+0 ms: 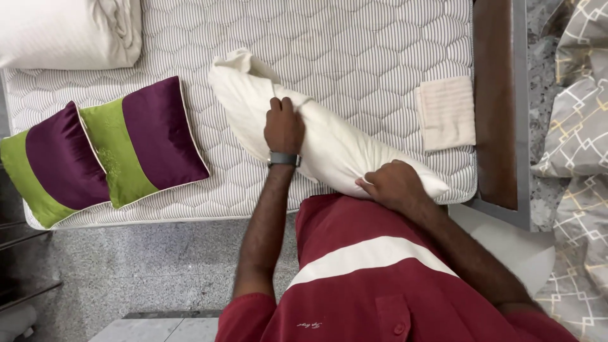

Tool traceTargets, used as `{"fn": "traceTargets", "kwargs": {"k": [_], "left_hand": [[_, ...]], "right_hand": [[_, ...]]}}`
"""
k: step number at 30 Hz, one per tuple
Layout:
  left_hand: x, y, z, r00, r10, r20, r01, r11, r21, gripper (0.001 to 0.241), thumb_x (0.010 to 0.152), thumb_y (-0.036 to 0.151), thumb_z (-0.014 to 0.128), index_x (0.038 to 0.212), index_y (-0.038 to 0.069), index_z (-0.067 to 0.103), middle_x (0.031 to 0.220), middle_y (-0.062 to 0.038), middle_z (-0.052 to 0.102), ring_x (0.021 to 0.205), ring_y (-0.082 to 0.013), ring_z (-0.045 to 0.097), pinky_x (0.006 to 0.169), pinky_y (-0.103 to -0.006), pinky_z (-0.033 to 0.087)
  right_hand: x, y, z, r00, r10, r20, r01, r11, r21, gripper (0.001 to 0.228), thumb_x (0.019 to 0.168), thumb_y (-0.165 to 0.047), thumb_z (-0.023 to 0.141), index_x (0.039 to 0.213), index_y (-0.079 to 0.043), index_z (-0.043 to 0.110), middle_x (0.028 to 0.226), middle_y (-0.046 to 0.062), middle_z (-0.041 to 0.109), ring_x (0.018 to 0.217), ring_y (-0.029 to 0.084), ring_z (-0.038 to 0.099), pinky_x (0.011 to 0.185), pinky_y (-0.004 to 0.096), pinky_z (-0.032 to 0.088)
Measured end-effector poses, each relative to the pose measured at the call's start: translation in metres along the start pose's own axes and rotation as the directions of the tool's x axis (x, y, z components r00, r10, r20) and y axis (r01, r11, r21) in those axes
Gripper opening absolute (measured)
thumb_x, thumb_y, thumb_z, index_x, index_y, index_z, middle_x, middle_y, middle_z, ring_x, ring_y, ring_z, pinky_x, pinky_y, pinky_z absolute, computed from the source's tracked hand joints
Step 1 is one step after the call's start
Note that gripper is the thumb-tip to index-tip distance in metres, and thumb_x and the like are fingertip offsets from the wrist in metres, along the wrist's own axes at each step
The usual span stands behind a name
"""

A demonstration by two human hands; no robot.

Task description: The person inserts a white pillow into a white pillowcase on a bed, smoothing the fabric and adjusting the corners to fit. They repeat this process with a second pillow, ensuring the cases are properly aligned and the pillows are fully enclosed.

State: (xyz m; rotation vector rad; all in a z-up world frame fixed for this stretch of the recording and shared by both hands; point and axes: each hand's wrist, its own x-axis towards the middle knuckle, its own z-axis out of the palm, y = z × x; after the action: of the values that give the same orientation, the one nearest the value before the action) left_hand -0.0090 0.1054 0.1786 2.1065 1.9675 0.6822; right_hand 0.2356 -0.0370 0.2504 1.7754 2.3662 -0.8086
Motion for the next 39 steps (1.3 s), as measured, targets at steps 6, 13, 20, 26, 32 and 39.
{"fn": "traceTargets", "kwargs": {"k": [6,13,20,26,32,39], "left_hand": [[0.008,-0.015,0.026,0.984,0.107,0.142,-0.116,0.992,0.055,0.011,0.092,0.004,0.061,0.103,0.004,0.061,0.099,-0.014,0.069,0.074,-0.0320,0.068,0.062,-0.0443,0.055],[-0.065,0.043,0.068,0.875,0.434,0.215,-0.392,0.895,-0.212,0.021,0.086,0.003,0.059,0.107,0.002,0.061,0.101,-0.013,0.068,0.082,-0.0281,0.067,0.065,-0.0423,0.056],[-0.089,0.090,0.002,0.834,0.520,0.185,-0.397,0.799,-0.452,0.022,0.084,0.006,0.068,0.106,0.006,0.064,0.095,-0.009,0.065,0.083,-0.0283,0.065,0.067,-0.0415,0.055],[-0.064,0.084,-0.024,0.833,0.543,-0.106,-0.500,0.657,-0.564,0.027,0.091,0.002,0.069,0.118,0.006,0.068,0.100,-0.007,0.066,0.086,-0.0246,0.066,0.071,-0.0368,0.055],[-0.063,0.030,0.021,0.973,0.228,-0.041,-0.220,0.852,-0.475,0.023,0.090,0.000,0.070,0.112,0.006,0.069,0.110,-0.007,0.069,0.099,-0.0275,0.067,0.081,-0.0397,0.058],[-0.085,-0.042,0.008,0.975,-0.173,0.142,0.216,0.890,-0.402,0.034,0.095,0.020,0.075,0.121,0.004,0.061,0.130,-0.020,0.053,0.117,-0.0354,0.061,0.095,-0.0472,0.056]], "right_hand": [[0.002,0.001,-0.002,0.996,-0.072,-0.047,0.074,0.996,0.045,0.042,0.096,-0.046,0.061,0.078,-0.012,0.078,0.065,0.012,0.069,0.066,0.030,0.066,0.072,0.046,0.051],[0.008,0.001,0.020,0.973,-0.127,-0.195,0.150,0.983,0.108,0.038,0.094,-0.039,0.063,0.073,-0.009,0.075,0.063,0.013,0.068,0.065,0.030,0.066,0.070,0.047,0.050],[0.011,0.011,0.042,0.985,-0.075,-0.154,0.095,0.987,0.129,0.031,0.076,-0.032,0.077,0.065,-0.003,0.070,0.068,0.014,0.068,0.061,0.032,0.065,0.066,0.045,0.051],[0.004,-0.005,0.025,0.784,-0.019,-0.621,0.088,0.993,0.081,0.028,0.090,-0.019,0.073,0.069,-0.003,0.065,0.063,0.015,0.063,0.059,0.031,0.061,0.061,0.046,0.048],[0.021,-0.004,0.032,0.926,-0.180,-0.331,0.229,0.967,0.115,0.030,0.099,-0.028,0.070,0.083,-0.003,0.071,0.068,0.013,0.068,0.060,0.028,0.065,0.060,0.043,0.051],[0.078,0.062,0.057,0.902,0.393,-0.180,-0.269,0.835,0.480,0.039,0.100,-0.045,0.062,0.113,-0.008,0.067,0.106,0.010,0.070,0.092,0.026,0.067,0.076,0.043,0.055]]}}
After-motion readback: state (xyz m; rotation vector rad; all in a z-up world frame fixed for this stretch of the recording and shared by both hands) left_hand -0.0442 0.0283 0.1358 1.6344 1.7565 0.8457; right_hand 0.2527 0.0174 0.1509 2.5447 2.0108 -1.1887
